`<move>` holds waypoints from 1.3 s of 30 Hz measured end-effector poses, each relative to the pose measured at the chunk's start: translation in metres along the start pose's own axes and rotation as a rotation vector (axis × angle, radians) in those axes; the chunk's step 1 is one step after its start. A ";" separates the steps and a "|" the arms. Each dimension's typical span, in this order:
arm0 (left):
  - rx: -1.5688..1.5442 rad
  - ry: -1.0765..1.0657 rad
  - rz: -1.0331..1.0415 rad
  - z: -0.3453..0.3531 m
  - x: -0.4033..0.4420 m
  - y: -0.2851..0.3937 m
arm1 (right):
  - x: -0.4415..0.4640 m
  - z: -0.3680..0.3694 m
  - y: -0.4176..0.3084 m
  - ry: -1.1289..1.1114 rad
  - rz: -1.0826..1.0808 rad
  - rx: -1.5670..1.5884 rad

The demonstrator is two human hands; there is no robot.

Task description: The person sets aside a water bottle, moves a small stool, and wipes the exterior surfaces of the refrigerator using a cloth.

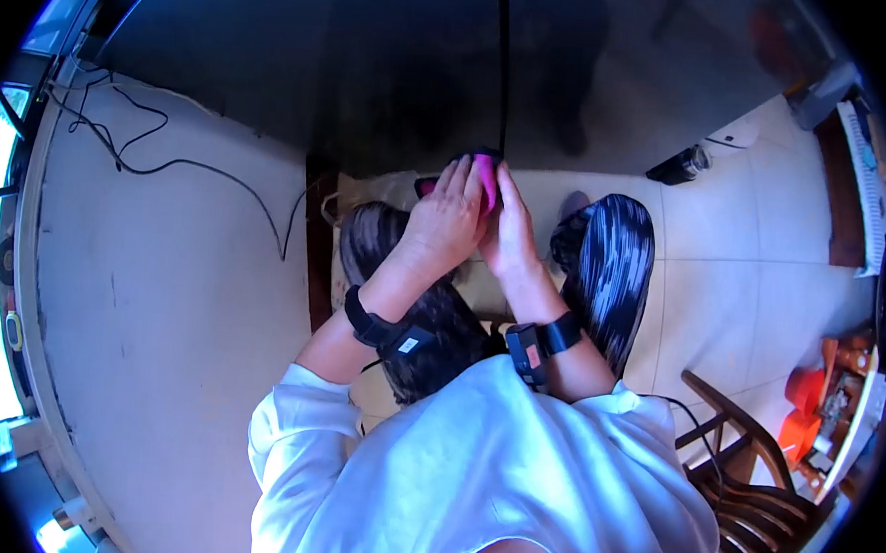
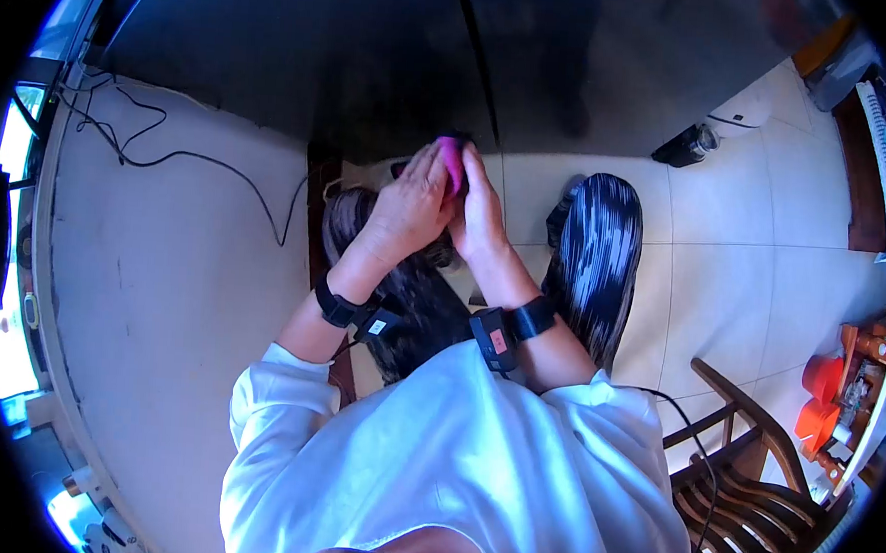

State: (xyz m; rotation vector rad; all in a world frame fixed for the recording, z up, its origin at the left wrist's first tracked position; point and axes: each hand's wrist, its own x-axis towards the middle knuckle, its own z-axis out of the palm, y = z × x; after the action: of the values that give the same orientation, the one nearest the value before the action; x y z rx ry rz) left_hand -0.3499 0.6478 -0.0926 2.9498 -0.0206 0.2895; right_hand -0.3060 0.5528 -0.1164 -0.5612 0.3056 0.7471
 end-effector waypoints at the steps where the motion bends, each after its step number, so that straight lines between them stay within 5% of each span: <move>1: -0.051 -0.171 -0.048 0.004 -0.002 -0.005 | 0.020 -0.026 0.015 -0.017 0.029 0.067; 5: -0.128 -0.594 -0.005 0.007 0.005 -0.052 | 0.065 -0.108 0.048 -0.001 0.200 0.135; 7: -0.308 -0.718 0.020 0.016 0.015 -0.076 | 0.083 -0.125 0.057 0.240 0.241 0.132; 11: -0.344 -0.691 0.048 0.035 0.020 -0.106 | 0.135 -0.148 0.079 0.132 0.238 0.166; 14: -0.258 -0.618 -0.027 0.042 0.011 -0.121 | 0.163 -0.096 0.075 0.283 0.118 0.196; 16: -0.260 -0.474 -0.113 0.029 0.007 -0.128 | 0.184 -0.078 0.072 0.116 0.069 0.243; 20: -0.196 -0.456 -0.250 0.020 -0.001 -0.137 | 0.211 -0.030 0.064 0.130 0.118 0.436; 24: -0.182 -0.422 -0.281 0.023 0.002 -0.139 | 0.235 -0.041 0.067 0.337 0.028 0.504; 27: -0.177 -0.439 -0.259 0.024 0.007 -0.142 | 0.293 -0.136 0.064 0.329 0.073 0.399; 35: -0.133 -0.307 -0.286 0.028 0.012 -0.144 | 0.240 -0.087 0.011 0.440 -0.011 0.210; 39: -0.178 -0.292 -0.287 0.022 0.015 -0.142 | 0.150 0.006 -0.037 0.168 -0.072 0.192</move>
State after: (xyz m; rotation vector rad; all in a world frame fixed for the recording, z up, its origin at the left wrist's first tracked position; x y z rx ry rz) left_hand -0.3270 0.7839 -0.1354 2.7421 0.3183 -0.1747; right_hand -0.1747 0.6173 -0.1656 -0.4511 0.5046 0.5949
